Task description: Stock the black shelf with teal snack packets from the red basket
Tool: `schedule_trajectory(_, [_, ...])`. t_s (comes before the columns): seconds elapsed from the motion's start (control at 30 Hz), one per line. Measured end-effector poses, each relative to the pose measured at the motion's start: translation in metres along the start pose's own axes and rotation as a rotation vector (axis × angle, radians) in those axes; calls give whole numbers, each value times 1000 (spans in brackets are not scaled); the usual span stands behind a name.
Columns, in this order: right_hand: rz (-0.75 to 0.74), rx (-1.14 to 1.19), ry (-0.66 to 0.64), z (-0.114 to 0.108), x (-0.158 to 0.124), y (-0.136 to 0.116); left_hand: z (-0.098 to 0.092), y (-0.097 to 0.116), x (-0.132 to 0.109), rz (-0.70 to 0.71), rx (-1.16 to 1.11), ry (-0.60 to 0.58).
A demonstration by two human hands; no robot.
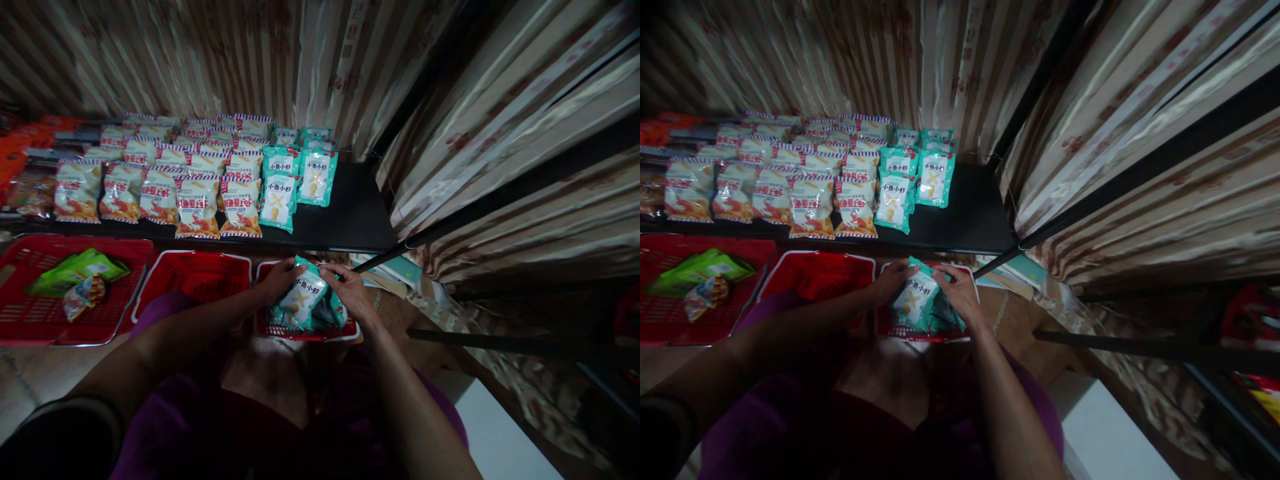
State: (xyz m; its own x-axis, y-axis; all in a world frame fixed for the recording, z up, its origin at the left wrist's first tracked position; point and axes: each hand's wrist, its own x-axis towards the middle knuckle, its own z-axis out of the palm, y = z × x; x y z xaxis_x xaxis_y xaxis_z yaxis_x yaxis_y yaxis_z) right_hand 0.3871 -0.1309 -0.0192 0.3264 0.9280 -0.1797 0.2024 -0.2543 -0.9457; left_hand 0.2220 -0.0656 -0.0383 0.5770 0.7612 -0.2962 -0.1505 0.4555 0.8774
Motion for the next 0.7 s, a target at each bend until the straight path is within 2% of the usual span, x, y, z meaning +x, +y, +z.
schedule_trajectory(0.1, [11, -10, 30, 3, -2, -2, 0, 2, 1, 71, 81, 11])
schedule_trajectory(0.3, [-7, -35, 122, 1, 0, 0, -1, 7, -2, 39, 102, -50])
schedule_trajectory(0.5, [8, -18, 185, -4, 5, 4, -1, 7, -14, -157, -55, -290])
schedule_trajectory(0.7, [45, 11, 223, -2, 4, -1, -4, 7, -20, -195, -31, -327])
